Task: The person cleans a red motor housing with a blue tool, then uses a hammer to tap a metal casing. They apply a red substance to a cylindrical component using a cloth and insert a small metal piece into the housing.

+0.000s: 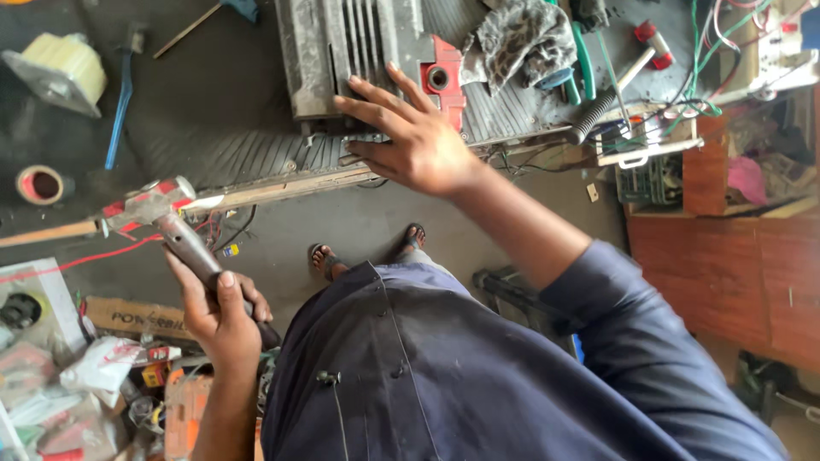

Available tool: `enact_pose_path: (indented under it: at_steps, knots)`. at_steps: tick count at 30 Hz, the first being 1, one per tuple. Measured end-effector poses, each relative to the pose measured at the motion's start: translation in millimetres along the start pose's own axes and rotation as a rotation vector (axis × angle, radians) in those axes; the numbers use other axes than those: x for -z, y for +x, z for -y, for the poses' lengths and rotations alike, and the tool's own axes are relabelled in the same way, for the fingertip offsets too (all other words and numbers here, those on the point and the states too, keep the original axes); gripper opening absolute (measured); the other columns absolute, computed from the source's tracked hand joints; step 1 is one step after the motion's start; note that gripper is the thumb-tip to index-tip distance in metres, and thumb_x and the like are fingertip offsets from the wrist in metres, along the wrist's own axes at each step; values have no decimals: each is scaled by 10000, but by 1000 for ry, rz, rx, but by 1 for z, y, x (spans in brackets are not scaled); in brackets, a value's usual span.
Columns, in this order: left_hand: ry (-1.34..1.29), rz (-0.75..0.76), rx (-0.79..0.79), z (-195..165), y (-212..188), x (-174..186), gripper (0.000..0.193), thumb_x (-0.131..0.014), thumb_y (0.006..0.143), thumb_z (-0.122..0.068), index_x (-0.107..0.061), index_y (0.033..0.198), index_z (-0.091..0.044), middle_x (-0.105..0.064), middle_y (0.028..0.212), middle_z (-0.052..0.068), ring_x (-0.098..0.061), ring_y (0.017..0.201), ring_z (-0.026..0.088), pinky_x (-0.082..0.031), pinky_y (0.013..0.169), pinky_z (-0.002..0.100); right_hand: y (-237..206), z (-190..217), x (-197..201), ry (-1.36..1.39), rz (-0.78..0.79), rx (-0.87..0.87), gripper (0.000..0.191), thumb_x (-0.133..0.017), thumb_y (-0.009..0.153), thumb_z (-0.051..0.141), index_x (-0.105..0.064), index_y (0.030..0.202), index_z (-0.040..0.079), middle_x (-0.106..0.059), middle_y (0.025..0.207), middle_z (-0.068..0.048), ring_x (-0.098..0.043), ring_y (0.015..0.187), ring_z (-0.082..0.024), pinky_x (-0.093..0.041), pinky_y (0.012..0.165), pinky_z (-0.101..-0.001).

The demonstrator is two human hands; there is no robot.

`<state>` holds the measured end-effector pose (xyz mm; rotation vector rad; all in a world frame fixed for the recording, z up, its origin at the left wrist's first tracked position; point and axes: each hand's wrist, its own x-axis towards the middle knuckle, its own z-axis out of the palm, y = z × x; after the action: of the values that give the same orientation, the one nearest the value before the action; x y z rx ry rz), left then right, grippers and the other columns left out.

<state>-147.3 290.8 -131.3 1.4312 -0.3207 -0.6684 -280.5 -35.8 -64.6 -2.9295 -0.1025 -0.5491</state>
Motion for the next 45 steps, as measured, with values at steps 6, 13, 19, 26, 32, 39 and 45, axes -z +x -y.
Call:
enact_pose_path:
  at_steps: [6, 13, 19, 26, 32, 39, 45]
  knots:
    - [23, 92, 75, 4, 11, -18, 747, -436, 1092, -88, -24, 1714, -118, -515, 760, 52, -464, 512, 101, -437, 479, 267, -15, 1, -26, -1, -270, -90, 234, -861, 919, 147, -736, 1114, 113, -602, 1475, -85, -539, 1434, -320, -396, 1230, -574]
    - [-10, 206, 101, 23, 1, -54, 734, -454, 1078, -107, -50, 1689, -79, -540, 761, 47, -466, 514, 84, -427, 461, 242, -20, -13, -30, -105, -294, 59, 233, -804, 922, 202, -755, 1134, 122, -628, 1429, -112, -584, 1363, -329, -446, 1162, -568]
    - [42, 177, 118, 25, -10, -82, 717, -454, 1072, -133, -76, 1679, -73, -537, 740, 47, -465, 495, 83, -414, 446, 236, -17, -15, -27, -194, -271, 66, 286, -736, 912, 199, -808, 1183, 144, -631, 1440, -87, -606, 1337, -294, -459, 1160, -515]
    - [-97, -136, 20, 33, -15, -109, 718, -442, 1103, -141, -50, 1703, -111, -525, 764, 37, -464, 518, 85, -416, 467, 245, -22, -18, -34, -217, -295, 97, 266, -720, 955, 180, -799, 1203, 130, -621, 1451, -102, -589, 1351, -297, -455, 1164, -507]
    - [2, 3, 10, 53, -18, -133, 466, -465, 1176, -152, -339, 1611, -42, -513, 760, 63, -456, 539, 125, -405, 459, 283, -26, -23, -39, -200, -308, 102, 266, -711, 982, 175, -792, 1229, 115, -609, 1466, -101, -586, 1356, -289, -442, 1175, -503]
    - [-265, -219, 85, 45, -32, -156, 677, -458, 1094, -162, -108, 1674, -176, -516, 760, 16, -455, 492, 81, -417, 425, 243, -28, -26, -39, -178, -324, 130, 242, -716, 989, 140, -791, 1218, 124, -598, 1472, -96, -585, 1353, -289, -435, 1178, -503]
    - [-62, -43, 68, 33, -22, -142, 685, -497, 1101, -160, -167, 1700, -141, -514, 795, 28, -450, 550, 84, -408, 448, 252, -25, -27, -38, -186, -339, 148, 208, -755, 967, 111, -799, 1170, 106, -604, 1456, -94, -594, 1338, -298, -456, 1160, -507]
